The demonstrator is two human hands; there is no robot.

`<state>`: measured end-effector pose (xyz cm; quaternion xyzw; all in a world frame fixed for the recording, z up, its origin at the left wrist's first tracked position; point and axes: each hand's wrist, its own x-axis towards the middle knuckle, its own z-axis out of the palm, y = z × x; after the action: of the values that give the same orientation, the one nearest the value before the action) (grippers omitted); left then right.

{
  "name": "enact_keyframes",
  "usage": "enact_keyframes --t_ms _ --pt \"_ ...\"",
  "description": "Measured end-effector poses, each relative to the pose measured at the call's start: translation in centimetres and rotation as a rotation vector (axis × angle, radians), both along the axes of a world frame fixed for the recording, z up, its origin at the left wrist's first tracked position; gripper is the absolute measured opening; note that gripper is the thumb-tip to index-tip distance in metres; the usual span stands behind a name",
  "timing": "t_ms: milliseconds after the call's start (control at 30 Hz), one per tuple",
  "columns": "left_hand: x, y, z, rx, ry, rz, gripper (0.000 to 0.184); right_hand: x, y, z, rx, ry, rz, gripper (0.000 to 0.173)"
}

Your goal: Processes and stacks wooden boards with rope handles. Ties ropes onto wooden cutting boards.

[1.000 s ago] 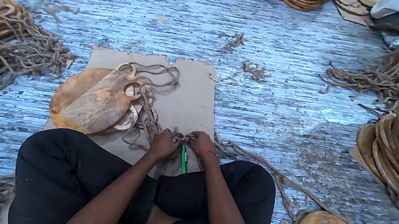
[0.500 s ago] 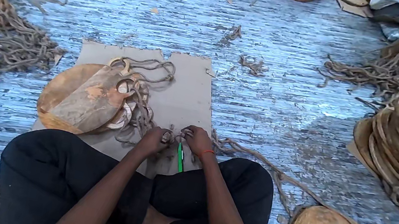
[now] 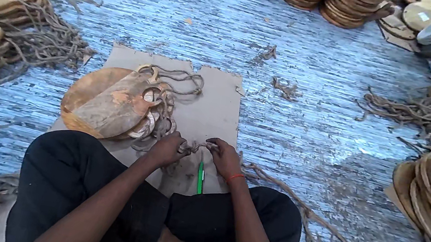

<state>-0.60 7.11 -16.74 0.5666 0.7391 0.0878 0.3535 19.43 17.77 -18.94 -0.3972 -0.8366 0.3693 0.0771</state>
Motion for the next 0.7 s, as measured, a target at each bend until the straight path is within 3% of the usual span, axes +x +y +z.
enact_keyframes --t_ms 100,200,300,433,500,633,700 --pt "-1.1 -0.4 1.2 0.060 -0.016 0.003 0.036 0.4 0.5 0.4 -0.120 0.051 -0.090 0.023" --pt "-2.3 -0.7 0.7 0.025 0.010 0.095 0.041 2.5 1.5 -0.1 -0.190 0.055 -0.375 0.032" --pt "-2.1 -0.4 0.0 0.006 0.047 0.164 0.043 4.6 5.2 0.1 -0.228 0.201 -0.739 0.037" --pt "-0.8 0.3 0.0 0.038 0.032 0.201 0.040 9.1 8.5 1.2 -0.160 0.281 -0.950 0.041" --pt "-0.3 0.6 0.0 0.072 0.010 0.205 0.038 10.9 8.7 1.3 -0.147 0.374 -1.089 0.039" --pt "-0.8 0.9 -1.0 0.078 -0.017 0.260 0.039 13.8 8.3 1.4 -0.225 0.802 -1.504 0.022" --pt "-0.3 0.8 -1.5 0.014 -0.039 0.284 0.044 18.1 6.9 1.1 -0.174 0.774 -1.493 0.023"
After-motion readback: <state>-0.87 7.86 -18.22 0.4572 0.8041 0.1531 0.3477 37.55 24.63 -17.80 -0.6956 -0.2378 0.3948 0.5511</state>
